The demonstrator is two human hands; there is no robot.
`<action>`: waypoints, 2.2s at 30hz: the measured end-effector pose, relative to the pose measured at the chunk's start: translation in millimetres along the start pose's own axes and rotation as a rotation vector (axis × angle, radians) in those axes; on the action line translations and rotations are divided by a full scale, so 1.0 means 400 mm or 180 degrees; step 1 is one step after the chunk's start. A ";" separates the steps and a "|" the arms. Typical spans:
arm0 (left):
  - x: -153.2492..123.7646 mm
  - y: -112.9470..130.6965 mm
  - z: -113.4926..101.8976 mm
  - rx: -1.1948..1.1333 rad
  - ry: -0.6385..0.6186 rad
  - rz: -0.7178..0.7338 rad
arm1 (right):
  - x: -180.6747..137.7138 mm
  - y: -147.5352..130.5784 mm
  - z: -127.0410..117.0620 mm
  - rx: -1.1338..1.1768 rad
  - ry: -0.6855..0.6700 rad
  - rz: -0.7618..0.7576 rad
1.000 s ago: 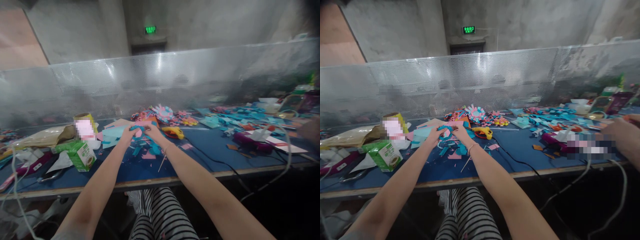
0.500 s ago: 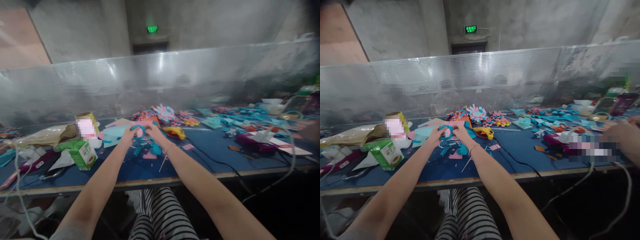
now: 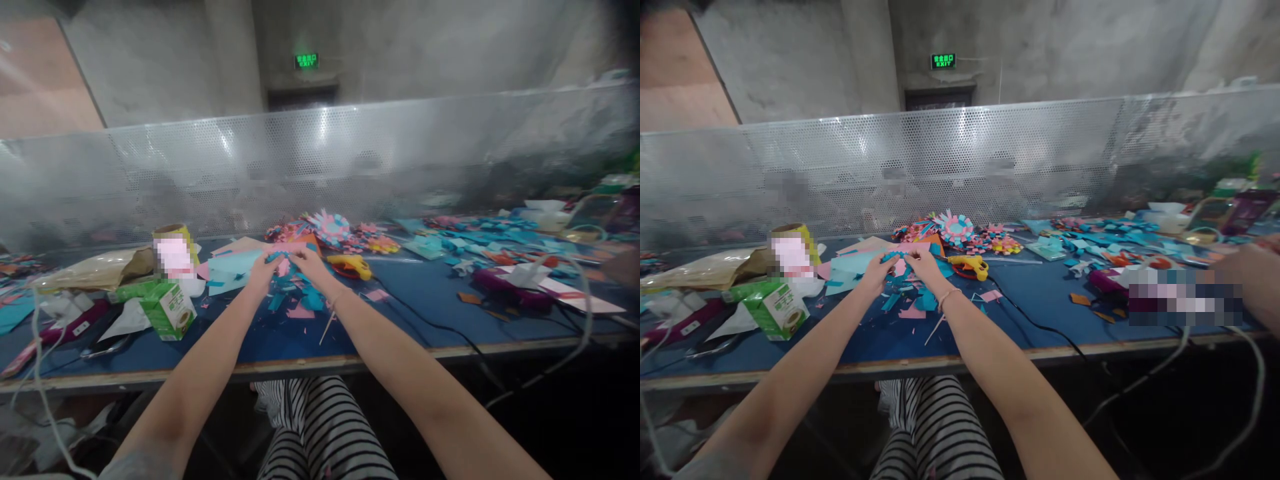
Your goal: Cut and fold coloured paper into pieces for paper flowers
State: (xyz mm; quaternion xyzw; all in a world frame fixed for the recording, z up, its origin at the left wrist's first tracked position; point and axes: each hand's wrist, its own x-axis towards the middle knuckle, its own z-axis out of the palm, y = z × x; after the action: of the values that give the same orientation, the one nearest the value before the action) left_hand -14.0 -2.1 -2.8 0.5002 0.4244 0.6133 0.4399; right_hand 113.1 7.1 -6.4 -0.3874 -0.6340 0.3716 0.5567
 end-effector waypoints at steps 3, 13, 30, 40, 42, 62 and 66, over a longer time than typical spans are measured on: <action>0.007 0.011 -0.007 -0.0169 -0.0037 -0.0313 | 0.007 0.006 -0.009 -0.0110 -0.0008 -0.0053; 0.039 0.016 -0.046 0.0771 0.0114 -0.0056 | 0.007 0.008 -0.027 -0.0513 -0.0060 -0.0172; 0.010 0.024 -0.024 0.1793 -0.0513 0.0941 | -0.010 -0.029 -0.031 -0.0823 -0.0396 -0.0333; 0.019 0.008 -0.033 0.1952 -0.0524 0.0698 | -0.009 -0.014 -0.029 -0.0453 -0.0528 0.0279; 0.016 0.008 -0.031 0.2013 -0.0557 0.0657 | -0.008 -0.010 -0.028 -0.0497 -0.0516 0.0346; 0.024 -0.007 -0.031 0.2210 -0.0874 0.0480 | -0.011 -0.012 -0.037 -0.0895 -0.0731 0.0403; 0.024 -0.012 -0.030 0.2328 -0.0889 0.0568 | -0.011 -0.010 -0.043 -0.0931 -0.0684 0.0526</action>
State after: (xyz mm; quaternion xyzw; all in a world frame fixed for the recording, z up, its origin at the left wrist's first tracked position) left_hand -26.4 7.4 -6.8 0.7373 0.5057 0.3837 0.2313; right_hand 130.1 2.1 -2.9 -0.4730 -0.7030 0.3592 0.3912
